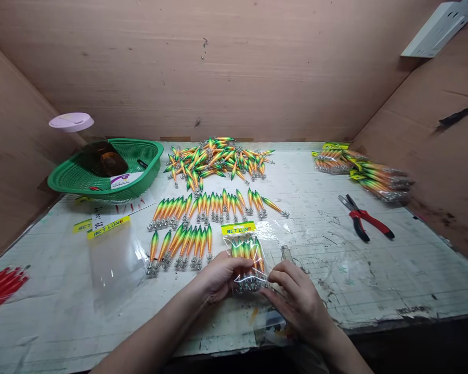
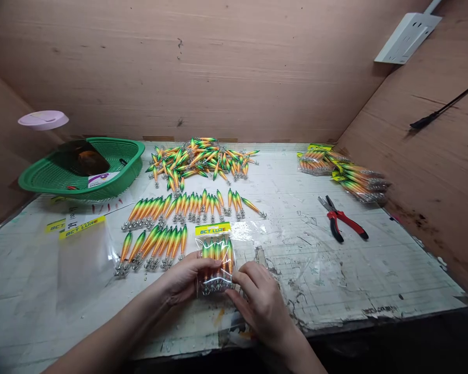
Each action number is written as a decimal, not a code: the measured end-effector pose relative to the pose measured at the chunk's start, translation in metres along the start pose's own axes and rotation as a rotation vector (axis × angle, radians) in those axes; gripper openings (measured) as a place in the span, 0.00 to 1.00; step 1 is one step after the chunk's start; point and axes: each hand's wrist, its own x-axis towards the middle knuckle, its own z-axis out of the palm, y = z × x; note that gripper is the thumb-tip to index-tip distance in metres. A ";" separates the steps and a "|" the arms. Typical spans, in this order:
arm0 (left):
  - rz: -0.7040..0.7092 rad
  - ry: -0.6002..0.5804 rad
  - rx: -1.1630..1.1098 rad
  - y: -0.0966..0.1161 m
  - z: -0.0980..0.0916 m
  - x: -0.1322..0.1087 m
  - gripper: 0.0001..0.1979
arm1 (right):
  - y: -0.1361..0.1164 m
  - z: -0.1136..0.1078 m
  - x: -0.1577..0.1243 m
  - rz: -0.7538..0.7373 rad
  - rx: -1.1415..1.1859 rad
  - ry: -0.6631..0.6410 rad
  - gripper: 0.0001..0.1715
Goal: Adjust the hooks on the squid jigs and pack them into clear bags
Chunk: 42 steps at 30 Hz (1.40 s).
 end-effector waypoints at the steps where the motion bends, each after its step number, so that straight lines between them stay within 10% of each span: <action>1: 0.001 -0.002 0.001 0.000 0.000 0.000 0.06 | 0.000 0.001 -0.001 0.008 -0.001 0.005 0.03; 6: 0.036 -0.034 -0.014 0.001 0.002 -0.009 0.12 | 0.000 0.004 -0.004 0.057 0.030 0.021 0.09; 15: 0.090 -0.102 0.096 -0.029 -0.019 -0.033 0.65 | 0.000 0.017 -0.013 0.156 0.057 -0.003 0.09; 18: 0.176 -0.066 0.273 -0.038 -0.024 -0.032 0.58 | 0.000 0.014 -0.013 0.164 0.079 -0.074 0.06; 25: 0.771 0.529 1.562 -0.042 -0.021 -0.045 0.34 | -0.001 0.012 -0.015 0.155 0.032 -0.102 0.06; 33: 1.475 -0.029 1.676 -0.021 -0.030 -0.020 0.09 | -0.017 0.028 -0.017 0.118 -0.102 -0.002 0.04; 42: 1.124 -0.185 1.558 -0.011 -0.027 -0.020 0.14 | -0.020 0.036 -0.012 0.099 -0.193 0.078 0.06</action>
